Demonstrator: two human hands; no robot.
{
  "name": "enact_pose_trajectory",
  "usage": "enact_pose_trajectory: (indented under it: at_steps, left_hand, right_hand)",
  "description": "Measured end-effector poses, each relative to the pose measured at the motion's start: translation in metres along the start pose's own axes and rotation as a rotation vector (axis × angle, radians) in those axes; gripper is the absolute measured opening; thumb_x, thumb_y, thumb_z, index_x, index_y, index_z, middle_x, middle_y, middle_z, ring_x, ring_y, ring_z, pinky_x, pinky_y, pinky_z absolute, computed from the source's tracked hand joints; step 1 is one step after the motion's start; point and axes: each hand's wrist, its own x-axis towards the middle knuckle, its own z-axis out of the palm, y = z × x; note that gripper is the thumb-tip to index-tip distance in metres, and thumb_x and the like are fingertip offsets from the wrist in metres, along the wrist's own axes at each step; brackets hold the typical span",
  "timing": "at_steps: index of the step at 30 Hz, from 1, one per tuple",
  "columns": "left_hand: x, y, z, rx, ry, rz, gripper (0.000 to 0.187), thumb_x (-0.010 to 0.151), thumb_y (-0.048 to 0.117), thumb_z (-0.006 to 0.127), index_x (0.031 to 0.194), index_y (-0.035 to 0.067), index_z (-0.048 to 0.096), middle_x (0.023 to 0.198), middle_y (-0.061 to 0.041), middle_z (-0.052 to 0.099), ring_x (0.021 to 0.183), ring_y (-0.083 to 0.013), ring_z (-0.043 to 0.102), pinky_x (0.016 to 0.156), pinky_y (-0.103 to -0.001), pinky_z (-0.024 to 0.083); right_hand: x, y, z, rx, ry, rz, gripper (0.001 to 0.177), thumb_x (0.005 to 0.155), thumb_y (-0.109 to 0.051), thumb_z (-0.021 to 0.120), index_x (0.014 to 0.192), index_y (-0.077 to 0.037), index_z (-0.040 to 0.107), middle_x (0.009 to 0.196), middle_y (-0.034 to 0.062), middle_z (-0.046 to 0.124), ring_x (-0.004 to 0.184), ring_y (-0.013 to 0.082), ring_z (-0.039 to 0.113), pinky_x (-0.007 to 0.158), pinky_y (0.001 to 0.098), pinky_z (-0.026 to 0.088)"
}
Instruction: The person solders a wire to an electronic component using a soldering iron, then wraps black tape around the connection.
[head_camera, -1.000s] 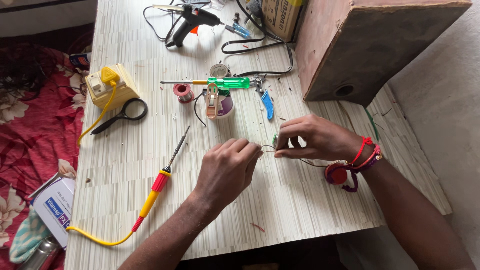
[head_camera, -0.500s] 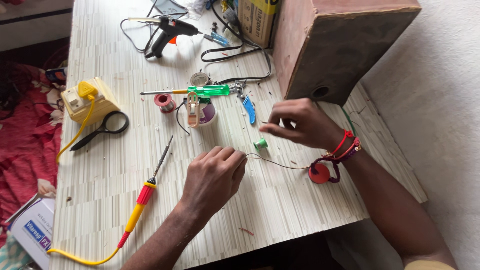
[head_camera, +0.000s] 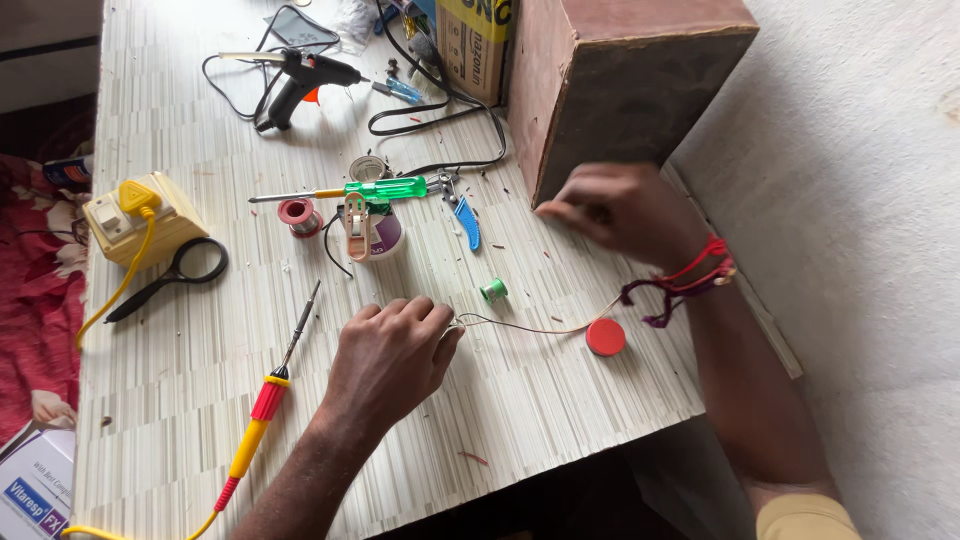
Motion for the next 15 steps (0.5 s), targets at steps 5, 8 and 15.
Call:
enact_pose_trajectory:
  at_steps: [5,8,15]
  left_hand:
    - [-0.003,-0.007,0.003,0.019,0.029,0.059,0.025,0.096,0.033,0.066,0.083,0.012,0.069,0.071,-0.002,0.069,0.068,-0.0163,0.071,0.061,-0.039,0.058]
    - [-0.003,-0.008,0.008,0.032,-0.028,0.065,0.025,0.098,0.032,0.064,0.084,0.012,0.07,0.072,-0.002,0.069,0.066,-0.0156,0.07,0.061,-0.038,0.058]
    - [0.004,-0.011,0.0,0.026,0.113,0.062,0.027,0.1,0.037,0.066,0.086,0.014,0.072,0.078,-0.003,0.069,0.068,-0.0153,0.069,0.062,-0.036,0.058]
  right_hand:
    - [-0.035,-0.005,-0.035,-0.02,0.185,0.189,0.024,0.1,-0.028,0.075,0.095,-0.005,0.076,0.084,0.006,0.073,0.063,0.0149,0.069,0.056,0.0308,0.053]
    - [-0.065,-0.015,-0.037,-0.071,0.003,0.365,0.03,0.096,-0.035,0.074,0.104,-0.006,0.075,0.093,0.0061,0.075,0.072,0.0179,0.073,0.063,0.0325,0.058]
    - [-0.125,-0.063,0.006,-0.081,-0.163,0.414,0.055,0.074,-0.043,0.083,0.118,-0.012,0.069,0.127,0.0058,0.064,0.099,0.0222,0.07,0.076,0.0358,0.059]
